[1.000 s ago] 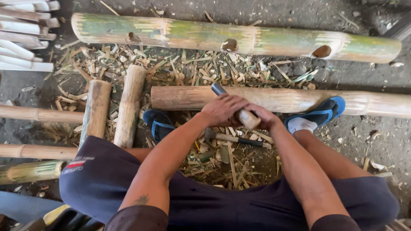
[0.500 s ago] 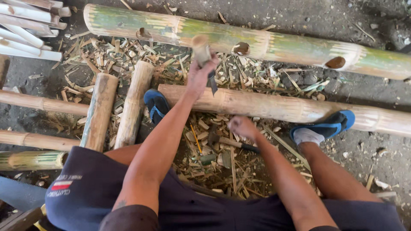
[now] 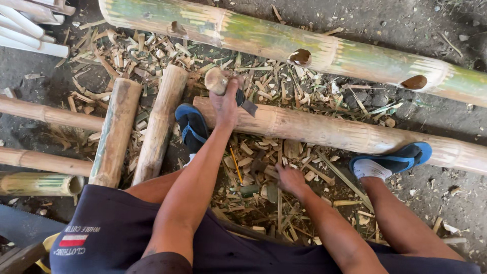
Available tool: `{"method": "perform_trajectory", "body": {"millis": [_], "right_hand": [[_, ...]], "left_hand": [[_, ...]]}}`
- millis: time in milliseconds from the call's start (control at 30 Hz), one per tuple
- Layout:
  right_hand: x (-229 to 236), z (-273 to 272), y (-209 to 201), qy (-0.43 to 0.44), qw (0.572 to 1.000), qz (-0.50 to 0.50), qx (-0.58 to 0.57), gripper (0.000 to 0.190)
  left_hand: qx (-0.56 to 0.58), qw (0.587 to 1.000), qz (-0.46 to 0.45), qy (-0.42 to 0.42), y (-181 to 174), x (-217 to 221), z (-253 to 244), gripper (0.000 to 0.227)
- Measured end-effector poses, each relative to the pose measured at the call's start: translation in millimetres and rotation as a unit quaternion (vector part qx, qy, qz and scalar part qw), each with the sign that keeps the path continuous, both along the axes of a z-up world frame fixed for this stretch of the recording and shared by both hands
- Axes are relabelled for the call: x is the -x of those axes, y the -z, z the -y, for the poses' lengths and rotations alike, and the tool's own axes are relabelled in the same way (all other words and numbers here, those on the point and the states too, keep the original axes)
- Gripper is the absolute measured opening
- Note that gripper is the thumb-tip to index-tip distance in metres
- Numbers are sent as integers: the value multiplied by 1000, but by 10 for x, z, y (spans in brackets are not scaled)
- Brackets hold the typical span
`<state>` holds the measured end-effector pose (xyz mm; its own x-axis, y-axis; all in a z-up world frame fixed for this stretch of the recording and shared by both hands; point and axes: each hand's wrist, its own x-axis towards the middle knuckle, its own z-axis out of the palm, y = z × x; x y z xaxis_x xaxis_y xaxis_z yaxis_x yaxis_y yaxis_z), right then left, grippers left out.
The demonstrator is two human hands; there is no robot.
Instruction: The person carves a hole into a bamboo pole using a chisel and hammer. They measure and mark the bamboo with a tape measure and pencil, then repeatedly strike the chisel to remove material and form a circular opening.
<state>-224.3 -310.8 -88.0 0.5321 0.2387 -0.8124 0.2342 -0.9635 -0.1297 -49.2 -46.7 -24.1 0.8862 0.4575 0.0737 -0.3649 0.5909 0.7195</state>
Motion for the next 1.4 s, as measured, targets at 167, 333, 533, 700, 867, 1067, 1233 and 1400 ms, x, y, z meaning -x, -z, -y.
{"method": "perform_trajectory", "body": {"millis": [167, 333, 533, 700, 867, 1067, 1233, 1400], "right_hand": [[-71, 33, -110, 20, 998, 26, -46, 34], [-299, 392, -357, 33, 988, -10, -151, 23], [-493, 544, -755, 169, 971, 55, -161, 22], [-708, 299, -1202, 304, 933, 56, -184, 27], [-829, -54, -1790, 362, 873, 77, -319, 34], [-955, -523, -2587, 392, 854, 123, -318, 25], [-1175, -590, -3385, 153, 841, 345, -387, 29], [-1381, -889, -3638, 47, 819, 407, -402, 40]], "left_hand": [[18, 999, -20, -19, -60, -5, 52, 20], [-7, 998, -53, -36, -61, 6, 114, 19], [-1, 999, -35, -28, 39, 50, 91, 16], [-113, 987, -55, 105, -50, 11, 109, 12], [-47, 991, -94, -79, -130, 180, 275, 19], [-244, 966, -59, 56, -282, 102, 28, 11], [-155, 986, -55, -23, -297, 109, 81, 12], [-159, 987, -30, 12, -170, 313, 117, 9]]}}
